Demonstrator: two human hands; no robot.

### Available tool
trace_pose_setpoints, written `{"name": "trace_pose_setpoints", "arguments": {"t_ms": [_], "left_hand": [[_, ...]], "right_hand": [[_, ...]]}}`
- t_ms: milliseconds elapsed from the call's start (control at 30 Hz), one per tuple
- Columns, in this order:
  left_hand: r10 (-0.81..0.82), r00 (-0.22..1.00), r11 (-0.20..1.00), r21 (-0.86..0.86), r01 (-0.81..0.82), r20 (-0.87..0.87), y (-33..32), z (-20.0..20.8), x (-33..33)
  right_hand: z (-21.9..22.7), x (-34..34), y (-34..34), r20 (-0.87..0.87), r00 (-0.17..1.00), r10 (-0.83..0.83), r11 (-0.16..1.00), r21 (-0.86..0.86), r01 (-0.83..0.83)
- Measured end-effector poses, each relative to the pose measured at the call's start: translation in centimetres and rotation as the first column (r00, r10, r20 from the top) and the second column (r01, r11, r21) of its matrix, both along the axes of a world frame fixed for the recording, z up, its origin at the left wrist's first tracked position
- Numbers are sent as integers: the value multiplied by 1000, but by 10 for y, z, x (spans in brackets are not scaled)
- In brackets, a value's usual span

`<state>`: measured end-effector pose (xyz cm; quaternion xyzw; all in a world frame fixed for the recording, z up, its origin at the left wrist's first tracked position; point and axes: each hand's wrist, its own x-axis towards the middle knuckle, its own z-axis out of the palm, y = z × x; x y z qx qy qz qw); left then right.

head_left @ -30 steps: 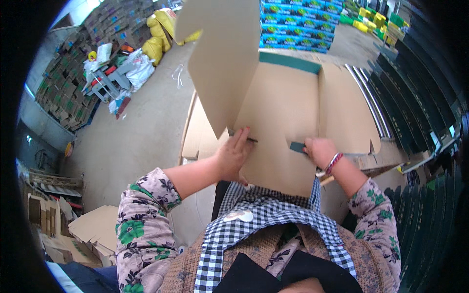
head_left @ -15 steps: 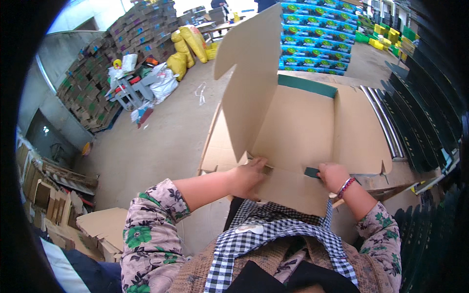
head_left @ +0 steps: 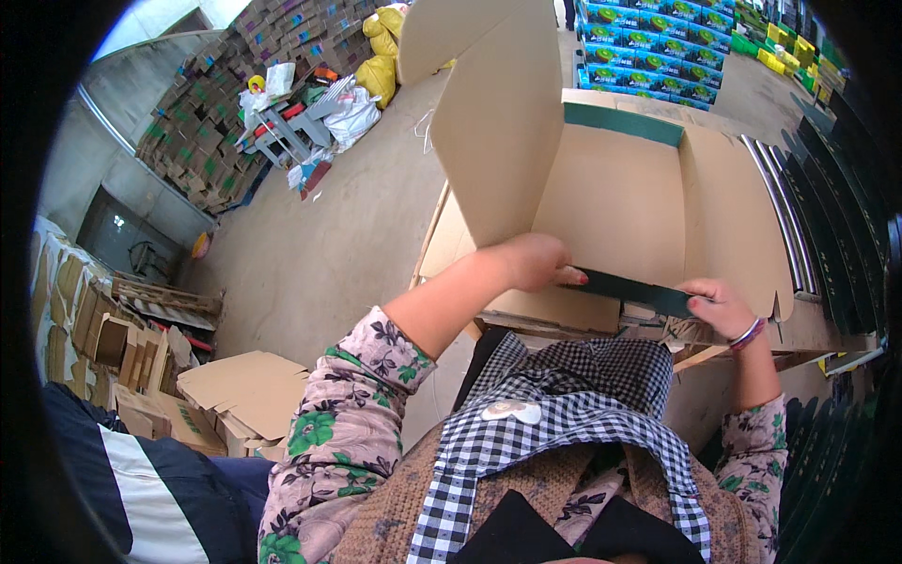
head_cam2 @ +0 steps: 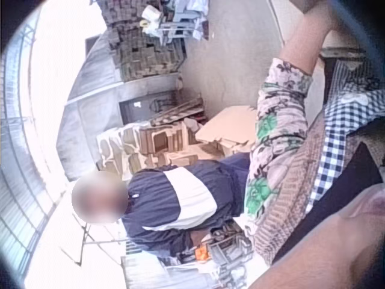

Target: The person folds flat cardboard sheets into box shapes and inserts green rectangular inserts into the sides. They repeat this process for multiple boxes, stacking the finished units on a nearby table.

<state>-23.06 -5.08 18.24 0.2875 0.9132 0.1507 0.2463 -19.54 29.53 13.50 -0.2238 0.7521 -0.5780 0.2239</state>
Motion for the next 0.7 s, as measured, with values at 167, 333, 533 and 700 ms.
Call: {"name": "trace_pose_setpoints", "arguments": {"t_ms": [167,333,533,700], "left_hand": [[32,999,999,24,-31,-35,-2,-9,-1],[115,992,993,2,-115,-48,-2,-21,-26],[112,993,993,-17,-113,-40,2,-17,-42],[124,991,992,-46,-122,41,-18,-14,-40]], "right_hand": [[-20,7,-7,-86,949,-305,940,131,314],[-27,7,-39,-162,753,-638,768,-52,639],[-36,11,-52,-173,632,-756,648,-52,760],[-34,8,-36,-164,644,-747,659,-57,750]]}}
